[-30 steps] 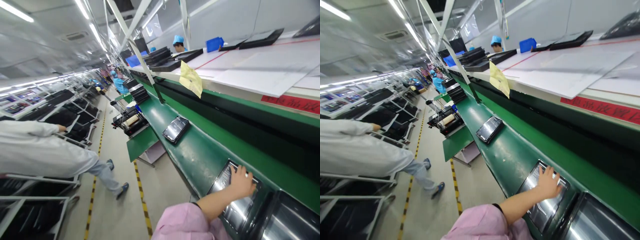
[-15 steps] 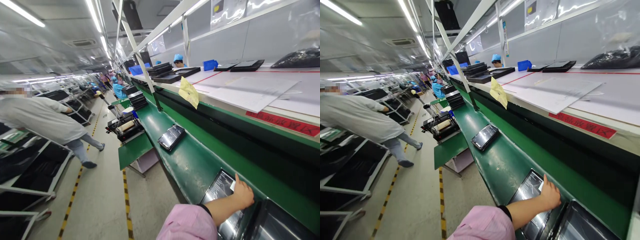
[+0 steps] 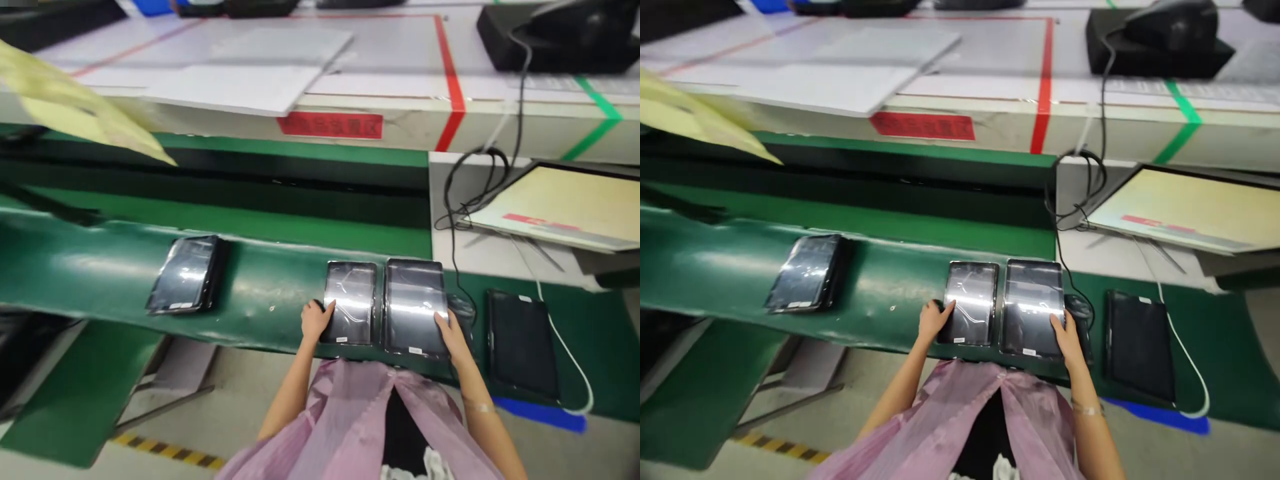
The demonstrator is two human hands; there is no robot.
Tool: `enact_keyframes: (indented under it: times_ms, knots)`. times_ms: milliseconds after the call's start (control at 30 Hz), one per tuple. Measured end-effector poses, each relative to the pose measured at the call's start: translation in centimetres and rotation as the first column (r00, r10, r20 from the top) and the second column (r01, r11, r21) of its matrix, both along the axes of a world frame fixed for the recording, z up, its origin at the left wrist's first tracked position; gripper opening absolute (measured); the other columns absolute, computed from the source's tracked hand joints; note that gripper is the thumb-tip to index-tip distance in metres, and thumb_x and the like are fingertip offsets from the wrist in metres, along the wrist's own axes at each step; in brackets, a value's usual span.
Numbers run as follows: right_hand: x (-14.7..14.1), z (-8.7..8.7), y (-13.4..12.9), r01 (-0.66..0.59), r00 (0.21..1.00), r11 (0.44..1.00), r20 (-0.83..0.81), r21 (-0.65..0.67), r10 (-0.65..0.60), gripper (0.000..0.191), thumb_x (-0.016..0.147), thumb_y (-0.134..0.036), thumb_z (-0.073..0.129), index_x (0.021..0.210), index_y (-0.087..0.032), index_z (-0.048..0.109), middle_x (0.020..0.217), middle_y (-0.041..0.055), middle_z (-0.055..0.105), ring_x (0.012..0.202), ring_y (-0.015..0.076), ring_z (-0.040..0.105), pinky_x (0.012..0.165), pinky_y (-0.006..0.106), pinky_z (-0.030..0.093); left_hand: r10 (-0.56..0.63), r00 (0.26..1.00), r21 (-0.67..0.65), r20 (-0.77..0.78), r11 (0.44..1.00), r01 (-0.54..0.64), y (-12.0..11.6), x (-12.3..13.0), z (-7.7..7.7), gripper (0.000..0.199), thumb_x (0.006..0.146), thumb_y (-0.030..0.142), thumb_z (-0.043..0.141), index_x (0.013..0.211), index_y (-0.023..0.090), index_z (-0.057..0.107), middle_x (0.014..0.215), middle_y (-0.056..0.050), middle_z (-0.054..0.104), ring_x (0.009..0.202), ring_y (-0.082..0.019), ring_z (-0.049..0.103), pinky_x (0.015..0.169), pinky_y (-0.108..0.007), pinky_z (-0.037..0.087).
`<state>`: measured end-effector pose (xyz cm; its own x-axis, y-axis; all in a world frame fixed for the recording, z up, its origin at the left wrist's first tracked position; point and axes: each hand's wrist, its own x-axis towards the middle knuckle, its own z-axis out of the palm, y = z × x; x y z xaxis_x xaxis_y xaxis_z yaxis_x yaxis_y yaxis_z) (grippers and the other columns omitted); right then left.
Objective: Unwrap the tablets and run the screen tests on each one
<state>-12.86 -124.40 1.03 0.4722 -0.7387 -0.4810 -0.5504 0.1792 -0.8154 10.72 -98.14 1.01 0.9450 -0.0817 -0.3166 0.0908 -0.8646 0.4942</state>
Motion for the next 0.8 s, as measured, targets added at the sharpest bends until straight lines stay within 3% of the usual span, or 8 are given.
enact_keyframes:
  times_ms: [133,233,300,467,567,667,733,800]
  knots:
    - [-0.2,0.3,-0.1,-0.011,0.992,0.992,0.126,0.127,-0.005,0.072,0.075,-0.059,0.059,0.137,-0.025,0.044,0.137,0.0044,0.052,0.127,0.0251,0.048,0.110,0.041,0.036,0.023,0.979,-0.158,-0.201,0.986,-0.056,1.5,0.0,-1.8,0.059,0.064,0.046,0.074,0.107,0.011,0.052,0.093,-0.012,0.066,0.093,-0.026,0.063,0.081,-0.035,0.048]
    - [-0.3,0.5,0.4,0.003,0.982,0.983,0.185,0.185,-0.038,0.070,0.076,-0.055,0.060,0.137,-0.025,0.044,0.135,0.0044,0.054,0.122,0.0251,0.053,0.106,0.041,0.041,-0.047,0.937,-0.315,-0.347,0.947,-0.069,1.0,0.4,-2.0,0.056,0.058,0.052,0.076,0.092,0.012,0.058,0.085,-0.010,0.068,0.084,-0.023,0.065,0.074,-0.032,0.050]
    - [-0.1,0.6,1.0,0.025,0.976,0.980,0.208,0.199,-0.067,0.070,0.077,-0.054,0.060,0.137,-0.024,0.043,0.134,0.0057,0.055,0.120,0.0251,0.054,0.105,0.041,0.042,-0.127,0.892,-0.403,-0.435,0.913,-0.067,0.6,0.6,-1.4,0.054,0.055,0.055,0.075,0.084,0.012,0.060,0.082,-0.011,0.069,0.081,-0.023,0.066,0.071,-0.032,0.051]
    - [0.4,0.5,2.2,0.075,0.960,0.986,0.258,0.147,-0.112,0.068,0.075,-0.050,0.060,0.134,-0.019,0.047,0.141,0.0071,0.048,0.126,0.0248,0.048,0.110,0.039,0.035,-0.253,0.834,-0.526,-0.491,0.849,-0.052,0.3,0.7,3.1,0.049,0.055,0.050,0.071,0.089,0.017,0.060,0.081,-0.005,0.071,0.074,-0.020,0.067,0.070,-0.031,0.053]
    - [0.3,0.4,2.0,0.081,0.955,0.992,0.279,0.092,-0.104,0.062,0.076,-0.047,0.059,0.131,-0.019,0.050,0.141,0.0071,0.048,0.127,0.0242,0.047,0.111,0.040,0.033,-0.163,0.856,-0.494,-0.491,0.862,-0.118,0.7,1.0,6.9,0.045,0.047,0.037,0.075,0.087,0.021,0.059,0.067,0.002,0.068,0.058,-0.019,0.064,0.060,-0.033,0.054]
    - [0.4,0.2,1.9,0.100,0.956,0.995,0.278,0.012,-0.099,0.060,0.078,-0.044,0.058,0.131,-0.018,0.050,0.138,0.0090,0.051,0.126,0.0246,0.048,0.110,0.042,0.034,-0.065,0.888,-0.450,-0.454,0.878,-0.166,0.9,1.0,10.2,0.036,0.046,0.032,0.074,0.080,0.026,0.060,0.064,0.005,0.068,0.056,-0.021,0.064,0.054,-0.035,0.055]
    - [0.6,0.2,2.0,0.122,0.960,0.991,0.262,-0.062,-0.102,0.060,0.079,-0.042,0.059,0.131,-0.014,0.049,0.135,0.0134,0.052,0.124,0.0269,0.049,0.110,0.045,0.033,0.011,0.901,-0.459,-0.435,0.858,-0.232,0.2,0.4,11.4,0.028,0.048,0.033,0.072,0.074,0.028,0.062,0.062,0.006,0.067,0.059,-0.022,0.065,0.055,-0.037,0.057]
    - [0.5,0.4,2.1,0.135,0.961,0.979,0.263,-0.154,-0.091,0.057,0.079,-0.037,0.059,0.128,-0.011,0.050,0.135,0.0164,0.051,0.127,0.0277,0.047,0.111,0.046,0.031,0.060,0.900,-0.500,-0.431,0.815,-0.294,-1.7,-0.9,11.6,0.028,0.047,0.029,0.072,0.072,0.026,0.062,0.059,0.006,0.066,0.058,-0.021,0.064,0.057,-0.036,0.058]
